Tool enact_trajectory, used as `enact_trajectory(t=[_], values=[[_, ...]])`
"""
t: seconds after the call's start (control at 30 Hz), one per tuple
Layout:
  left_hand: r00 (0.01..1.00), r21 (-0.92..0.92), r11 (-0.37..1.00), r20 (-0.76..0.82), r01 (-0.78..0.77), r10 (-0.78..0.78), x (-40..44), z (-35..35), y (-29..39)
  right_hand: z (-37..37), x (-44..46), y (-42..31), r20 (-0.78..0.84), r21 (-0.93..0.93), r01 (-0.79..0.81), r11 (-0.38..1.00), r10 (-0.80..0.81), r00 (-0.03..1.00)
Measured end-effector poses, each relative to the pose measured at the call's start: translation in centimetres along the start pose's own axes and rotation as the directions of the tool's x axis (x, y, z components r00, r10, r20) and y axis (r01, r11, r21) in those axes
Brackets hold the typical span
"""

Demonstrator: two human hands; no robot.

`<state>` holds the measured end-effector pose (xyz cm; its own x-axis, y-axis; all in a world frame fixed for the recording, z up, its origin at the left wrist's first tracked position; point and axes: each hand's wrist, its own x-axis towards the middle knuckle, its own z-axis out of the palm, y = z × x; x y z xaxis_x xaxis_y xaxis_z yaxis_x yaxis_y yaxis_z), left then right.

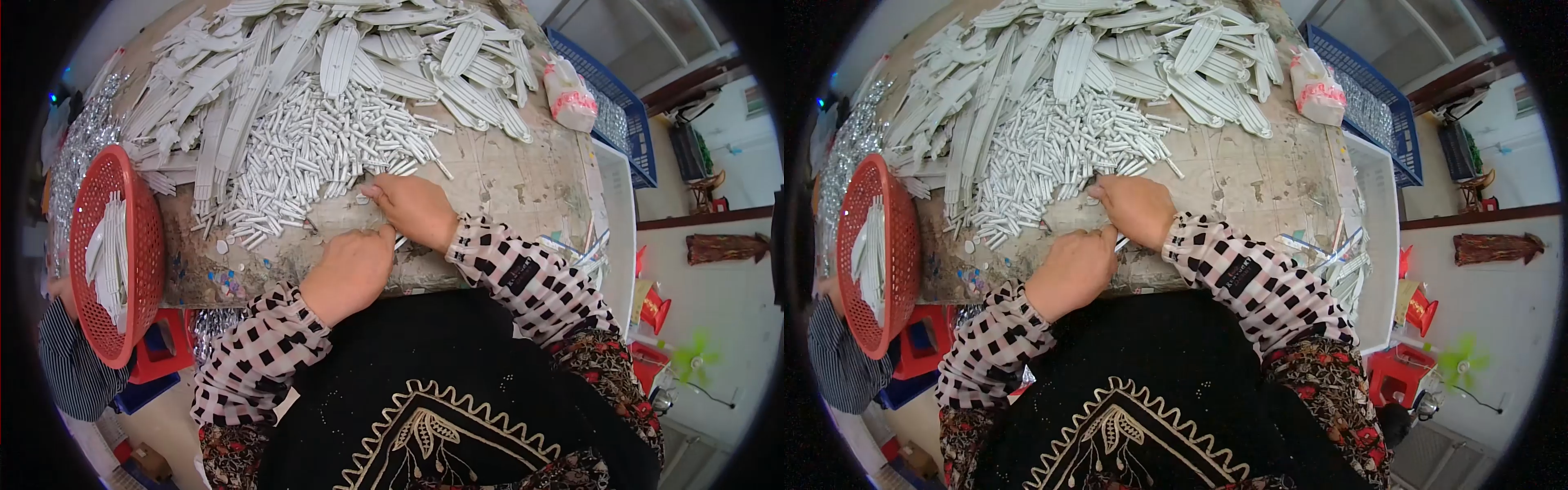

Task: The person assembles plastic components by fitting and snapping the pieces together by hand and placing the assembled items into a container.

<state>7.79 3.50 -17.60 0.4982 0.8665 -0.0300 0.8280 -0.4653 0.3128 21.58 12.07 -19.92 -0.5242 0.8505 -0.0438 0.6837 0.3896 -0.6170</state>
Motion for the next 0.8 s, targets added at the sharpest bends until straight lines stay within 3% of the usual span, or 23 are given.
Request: enact_trajectory(t=[0.17,0.23,0.27,0.3,0.33,0.37,0.4,0.43,0.47,0.5,0.53,0.57,0.6,0.67,0.7,0.73,0.8], values=[[0.999,-0.02,0.999,-0.007,0.037,-0.037,-0.2,0.4,-0.1,0.0,0.7,0.4,0.01,0.03,-0.02,0.999,0.02,1.0],[0.997,-0.042,0.996,-0.014,0.079,-0.079,-0.6,-0.2,-0.2,-0.3,0.4,0.4,-0.193,0.482,0.046,0.875,0.054,0.98],[0.979,-0.197,0.96,-0.007,0.199,-0.204,-0.8,-0.4,-0.2,-0.5,-0.3,0.6,-0.186,0.485,0.057,0.872,0.039,0.982],[0.947,-0.347,0.886,0.021,0.309,-0.322,-1.1,-0.6,-0.1,-1.1,-1.9,0.5,-0.258,0.604,0.04,0.796,0.148,0.955],[0.943,-0.343,0.884,0.019,0.317,-0.331,-1.2,0.6,-0.4,-1.4,-3.4,0.6,-0.315,0.711,0.04,0.702,0.267,0.911],[0.92,-0.746,0.626,-0.049,0.225,-0.39,-0.9,2.6,-1.2,-1.1,-5.1,1.0,-0.238,0.766,0.006,0.643,0.275,0.932],[0.883,-0.971,0.237,-0.085,0.031,-0.461,-0.5,3.5,-1.5,-0.5,-7.0,1.0,-0.165,0.811,-0.03,0.584,0.278,0.946],[0.883,-0.994,-0.103,0.073,0.028,-0.463,-0.3,1.9,-0.1,-0.2,-8.9,0.0,-0.074,0.836,-0.078,0.543,0.253,0.965],[0.888,-0.995,-0.1,0.067,0.023,-0.454,0.1,1.6,0.3,-0.1,-10.6,-0.9,0.015,0.854,-0.131,0.503,0.228,0.974],[0.906,-0.962,-0.274,0.115,-0.001,-0.407,0.5,1.5,0.8,-0.1,-11.7,-1.3,0.005,0.852,-0.129,0.508,0.238,0.971],[0.925,-0.896,-0.445,0.164,-0.005,-0.342,1.0,1.7,1.4,-0.1,-12.9,-1.5,0.19,0.875,-0.263,0.406,0.211,0.959],[0.937,-0.893,-0.449,0.189,0.039,-0.295,1.4,1.7,1.9,-0.2,-14.0,-1.2,0.364,0.866,-0.4,0.298,0.172,0.916],[0.945,-0.885,-0.462,0.203,0.065,-0.256,1.9,1.9,2.7,-0.3,-15.0,-0.5,0.35,0.869,-0.401,0.29,0.211,0.913],[0.946,-0.854,-0.511,0.239,0.098,-0.22,2.9,2.2,3.9,-0.4,-16.5,1.3,0.225,0.819,-0.307,0.484,0.222,0.949],[0.938,-0.831,-0.516,0.319,0.208,-0.136,3.4,3.0,4.0,-1.8,-17.4,0.9,0.208,0.763,-0.348,0.545,0.303,0.93],[0.94,-0.827,-0.516,0.321,0.222,-0.112,3.6,3.5,4.5,-2.5,-18.4,1.8,0.195,0.763,-0.35,0.543,0.323,0.926],[0.942,-0.82,-0.511,0.331,0.258,-0.055,3.5,4.3,5.4,-4.1,-20.7,3.9,-0.011,0.489,-0.379,0.785,0.44,0.898]])
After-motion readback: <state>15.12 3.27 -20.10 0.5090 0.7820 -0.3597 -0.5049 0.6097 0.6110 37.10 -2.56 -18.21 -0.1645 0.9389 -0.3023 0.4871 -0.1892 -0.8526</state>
